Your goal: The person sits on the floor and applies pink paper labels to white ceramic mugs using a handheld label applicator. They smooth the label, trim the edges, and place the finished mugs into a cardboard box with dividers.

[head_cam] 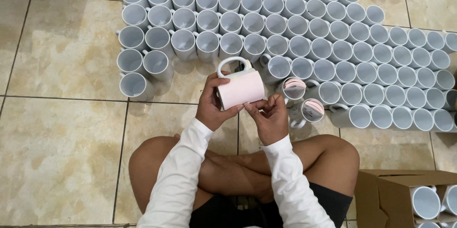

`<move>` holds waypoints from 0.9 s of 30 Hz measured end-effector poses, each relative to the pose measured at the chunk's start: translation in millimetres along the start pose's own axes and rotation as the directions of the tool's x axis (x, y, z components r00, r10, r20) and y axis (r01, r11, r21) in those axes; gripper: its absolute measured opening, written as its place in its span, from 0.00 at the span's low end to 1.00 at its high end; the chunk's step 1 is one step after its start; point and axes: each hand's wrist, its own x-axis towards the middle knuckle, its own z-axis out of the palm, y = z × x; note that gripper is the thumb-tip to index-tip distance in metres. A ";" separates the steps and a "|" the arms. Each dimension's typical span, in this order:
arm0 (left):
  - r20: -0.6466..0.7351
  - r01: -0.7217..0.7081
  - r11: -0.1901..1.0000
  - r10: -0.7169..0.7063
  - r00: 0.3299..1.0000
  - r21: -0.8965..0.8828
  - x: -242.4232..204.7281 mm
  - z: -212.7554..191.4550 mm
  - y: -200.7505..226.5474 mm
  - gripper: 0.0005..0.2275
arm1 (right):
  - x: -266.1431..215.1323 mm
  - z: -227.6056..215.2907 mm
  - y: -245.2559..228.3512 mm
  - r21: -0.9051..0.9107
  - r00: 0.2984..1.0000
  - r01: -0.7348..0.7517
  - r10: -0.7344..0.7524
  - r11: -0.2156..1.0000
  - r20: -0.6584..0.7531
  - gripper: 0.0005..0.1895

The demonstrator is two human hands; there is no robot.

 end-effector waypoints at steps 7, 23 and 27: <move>0.012 0.005 0.999 -0.004 1.000 -0.036 0.4 -1.7 2.2 0.27 | -0.5 3.7 -2.8 -0.003 1.000 -0.001 0.001 1.000 0.003 0.27; 0.024 -0.007 1.000 0.007 1.000 -0.009 1.0 -1.1 11.7 0.26 | 2.3 -0.7 10.6 -0.055 1.000 -0.003 0.002 0.998 -0.015 0.28; 0.021 0.003 1.000 -0.003 1.000 0.012 -2.2 -3.4 11.5 0.25 | 3.5 -2.2 14.5 -0.097 1.000 -0.003 0.001 0.995 -0.020 0.27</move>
